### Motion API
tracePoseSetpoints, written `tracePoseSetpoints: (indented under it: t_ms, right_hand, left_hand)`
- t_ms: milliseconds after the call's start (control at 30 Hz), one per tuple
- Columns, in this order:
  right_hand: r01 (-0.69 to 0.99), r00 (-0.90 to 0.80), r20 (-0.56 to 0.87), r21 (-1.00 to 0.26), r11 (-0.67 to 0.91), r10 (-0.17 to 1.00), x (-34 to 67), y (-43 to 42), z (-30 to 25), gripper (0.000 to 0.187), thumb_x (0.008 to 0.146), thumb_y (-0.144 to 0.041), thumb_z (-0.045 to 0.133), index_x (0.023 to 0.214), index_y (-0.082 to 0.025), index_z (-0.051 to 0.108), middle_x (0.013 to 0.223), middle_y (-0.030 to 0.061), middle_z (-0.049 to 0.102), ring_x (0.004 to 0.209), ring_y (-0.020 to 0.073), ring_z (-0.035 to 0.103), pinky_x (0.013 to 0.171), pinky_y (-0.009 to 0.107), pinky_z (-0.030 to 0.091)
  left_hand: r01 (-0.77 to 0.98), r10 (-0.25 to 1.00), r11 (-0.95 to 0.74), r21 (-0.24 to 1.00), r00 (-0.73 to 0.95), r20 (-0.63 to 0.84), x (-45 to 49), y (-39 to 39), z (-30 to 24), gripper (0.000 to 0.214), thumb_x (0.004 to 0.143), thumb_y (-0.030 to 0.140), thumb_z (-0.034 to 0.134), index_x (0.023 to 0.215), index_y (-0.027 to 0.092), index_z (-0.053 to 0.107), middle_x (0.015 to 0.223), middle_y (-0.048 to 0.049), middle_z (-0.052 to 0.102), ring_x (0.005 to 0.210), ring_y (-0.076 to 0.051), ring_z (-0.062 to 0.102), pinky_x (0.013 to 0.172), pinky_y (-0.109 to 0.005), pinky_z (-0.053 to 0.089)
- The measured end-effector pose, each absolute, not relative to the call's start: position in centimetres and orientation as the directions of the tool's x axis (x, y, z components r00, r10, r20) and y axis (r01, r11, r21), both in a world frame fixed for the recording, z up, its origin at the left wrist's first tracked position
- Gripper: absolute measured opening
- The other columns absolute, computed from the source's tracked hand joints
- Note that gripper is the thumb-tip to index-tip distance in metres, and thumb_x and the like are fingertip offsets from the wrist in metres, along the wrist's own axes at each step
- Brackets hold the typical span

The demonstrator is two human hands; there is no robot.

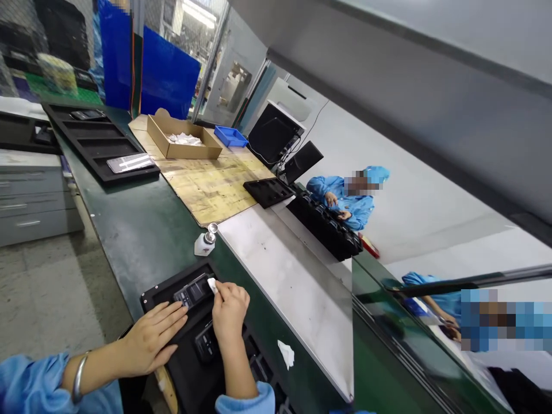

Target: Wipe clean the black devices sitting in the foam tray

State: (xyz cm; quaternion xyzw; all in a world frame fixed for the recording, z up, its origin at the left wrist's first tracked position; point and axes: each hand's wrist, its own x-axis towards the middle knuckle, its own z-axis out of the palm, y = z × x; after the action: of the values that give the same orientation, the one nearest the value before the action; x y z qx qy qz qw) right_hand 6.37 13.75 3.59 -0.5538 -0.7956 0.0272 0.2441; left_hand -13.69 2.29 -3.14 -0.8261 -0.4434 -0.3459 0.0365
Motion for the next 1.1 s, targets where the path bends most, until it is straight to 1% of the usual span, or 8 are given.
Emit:
tracePoseSetpoints:
  t_ms: [167,300,467,600,733,833,967,1100]
  right_hand:
    - [0.882,-0.271,0.346,-0.285,0.376,0.898,3.9,11.9,1.7,0.028,0.091,-0.013,0.054,0.104,-0.025,0.075,0.093,0.0037,0.068,0.09,0.0208,0.052,0.101,0.045,0.027]
    - [0.818,-0.406,0.329,-0.285,0.499,0.853,3.2,10.5,1.4,0.03,0.089,-0.013,0.056,0.107,-0.03,0.073,0.091,0.0009,0.066,0.09,0.0188,0.052,0.107,0.047,0.022]
    - [0.879,-0.336,0.339,-0.223,0.422,0.879,2.8,12.4,1.9,0.028,0.088,-0.012,0.056,0.103,-0.028,0.074,0.093,0.0032,0.067,0.09,0.0215,0.05,0.103,0.049,0.025]
    - [0.805,-0.484,0.279,-0.229,0.547,0.829,2.2,13.2,2.2,0.032,0.086,-0.013,0.059,0.106,-0.033,0.072,0.092,0.0006,0.068,0.092,0.0203,0.052,0.109,0.05,0.02]
    - [0.875,-0.364,0.297,-0.215,0.433,0.883,2.2,13.0,2.3,0.029,0.087,-0.012,0.056,0.102,-0.03,0.074,0.094,0.0036,0.068,0.093,0.0228,0.051,0.106,0.054,0.022]
    - [0.787,-0.509,0.275,-0.235,0.571,0.816,2.3,13.0,2.3,0.032,0.085,-0.012,0.06,0.105,-0.034,0.073,0.091,0.0001,0.068,0.092,0.0204,0.051,0.111,0.053,0.017]
    - [0.879,-0.331,0.269,-0.261,0.4,0.904,2.2,13.7,2.5,0.028,0.087,-0.012,0.058,0.1,-0.031,0.075,0.096,0.0018,0.069,0.096,0.0221,0.051,0.108,0.055,0.019]
    - [0.803,-0.479,0.24,-0.27,0.532,0.845,2.3,12.0,3.0,0.029,0.089,-0.014,0.059,0.105,-0.035,0.072,0.093,-0.001,0.069,0.095,0.02,0.052,0.113,0.055,0.012]
  left_hand:
    - [0.748,0.717,-0.609,0.263,0.378,0.585,-13.8,2.5,-2.9,0.043,0.088,0.025,0.053,0.128,0.012,0.062,0.135,-0.0119,0.063,0.129,-0.028,0.054,0.105,-0.042,0.04]
    - [0.737,0.717,-0.614,0.282,0.373,0.589,-13.7,2.5,-2.9,0.045,0.087,0.025,0.053,0.129,0.01,0.061,0.132,-0.0129,0.065,0.128,-0.029,0.055,0.103,-0.041,0.042]
    - [0.734,0.719,-0.615,0.288,0.372,0.588,-13.7,2.5,-3.0,0.042,0.087,0.024,0.053,0.125,0.011,0.064,0.133,-0.0127,0.065,0.127,-0.029,0.056,0.101,-0.042,0.042]
    - [0.734,0.711,-0.618,0.281,0.37,0.598,-13.7,2.6,-2.8,0.042,0.086,0.024,0.052,0.124,0.011,0.064,0.13,-0.0123,0.067,0.126,-0.029,0.056,0.099,-0.041,0.043]
    - [0.737,0.705,-0.619,0.272,0.368,0.606,-13.7,2.6,-2.7,0.04,0.086,0.023,0.052,0.122,0.011,0.065,0.131,-0.0124,0.066,0.126,-0.029,0.057,0.098,-0.041,0.044]
    - [0.735,0.713,-0.614,0.288,0.359,0.603,-13.6,2.6,-2.9,0.041,0.086,0.024,0.052,0.122,0.011,0.065,0.128,-0.0138,0.067,0.125,-0.03,0.058,0.096,-0.041,0.045]
    - [0.73,0.722,-0.614,0.299,0.367,0.587,-13.6,2.6,-2.8,0.04,0.087,0.023,0.051,0.122,0.012,0.066,0.13,-0.0141,0.066,0.127,-0.03,0.056,0.097,-0.041,0.046]
    - [0.734,0.728,-0.607,0.305,0.359,0.585,-13.6,2.7,-2.3,0.039,0.087,0.022,0.051,0.122,0.011,0.066,0.13,-0.0128,0.067,0.125,-0.03,0.058,0.095,-0.041,0.046]
